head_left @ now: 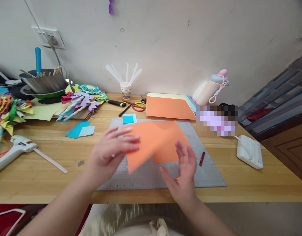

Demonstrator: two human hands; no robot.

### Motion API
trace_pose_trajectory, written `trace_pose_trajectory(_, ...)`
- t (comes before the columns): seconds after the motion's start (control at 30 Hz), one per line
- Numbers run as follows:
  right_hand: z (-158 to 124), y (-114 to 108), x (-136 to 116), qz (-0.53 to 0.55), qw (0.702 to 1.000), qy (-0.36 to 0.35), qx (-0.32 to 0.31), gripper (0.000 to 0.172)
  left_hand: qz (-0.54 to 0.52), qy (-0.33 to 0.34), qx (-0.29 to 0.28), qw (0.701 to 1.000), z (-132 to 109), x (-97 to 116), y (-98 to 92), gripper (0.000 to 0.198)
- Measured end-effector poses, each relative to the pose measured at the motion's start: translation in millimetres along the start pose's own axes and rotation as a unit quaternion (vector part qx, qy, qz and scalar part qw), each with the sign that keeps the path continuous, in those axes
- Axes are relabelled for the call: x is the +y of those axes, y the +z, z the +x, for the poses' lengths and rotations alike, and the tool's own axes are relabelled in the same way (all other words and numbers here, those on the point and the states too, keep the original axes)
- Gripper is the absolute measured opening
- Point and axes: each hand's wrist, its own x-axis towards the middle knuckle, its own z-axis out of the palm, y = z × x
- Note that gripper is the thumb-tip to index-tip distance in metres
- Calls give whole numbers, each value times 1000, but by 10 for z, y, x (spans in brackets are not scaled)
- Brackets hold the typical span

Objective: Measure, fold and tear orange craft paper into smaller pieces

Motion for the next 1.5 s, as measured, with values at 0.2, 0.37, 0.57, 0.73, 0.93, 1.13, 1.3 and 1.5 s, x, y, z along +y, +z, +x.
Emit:
trace_pose_trajectory(0.2,-83,-297,-24,-172,947,-188,-194,53,123,-8,-101,987,-669,-258,262,37)
trace_pose_trajectory(0.37,-68,-338,-51,-134,913,-172,-344,37,166,-40,-135,976,-936,-188,234,36)
trace_pose_trajectory(0.57,18,-157,-39,-65,955,-43,-287,24,88,-121,-135,980,-816,-58,195,18)
trace_pose_trajectory(0.73,57,10,-183,-168,982,-58,-57,60,77,-248,-124,958,-356,-185,161,27)
trace_pose_trajectory(0.93,100,243,-412,-214,902,-218,-306,43,111,-249,-148,951,7,-492,175,22)
trace_pose_trajectory(1.13,45,404,-391,-240,883,-161,-371,41,121,-227,-164,952,-31,-608,198,20)
trace_pose_trajectory(1.3,-2,376,-404,-240,875,-151,-393,41,123,-203,-205,950,8,-627,162,17)
trace_pose_trajectory(1.5,-67,360,-393,-244,876,-152,-387,39,133,-178,-261,939,214,-654,191,15)
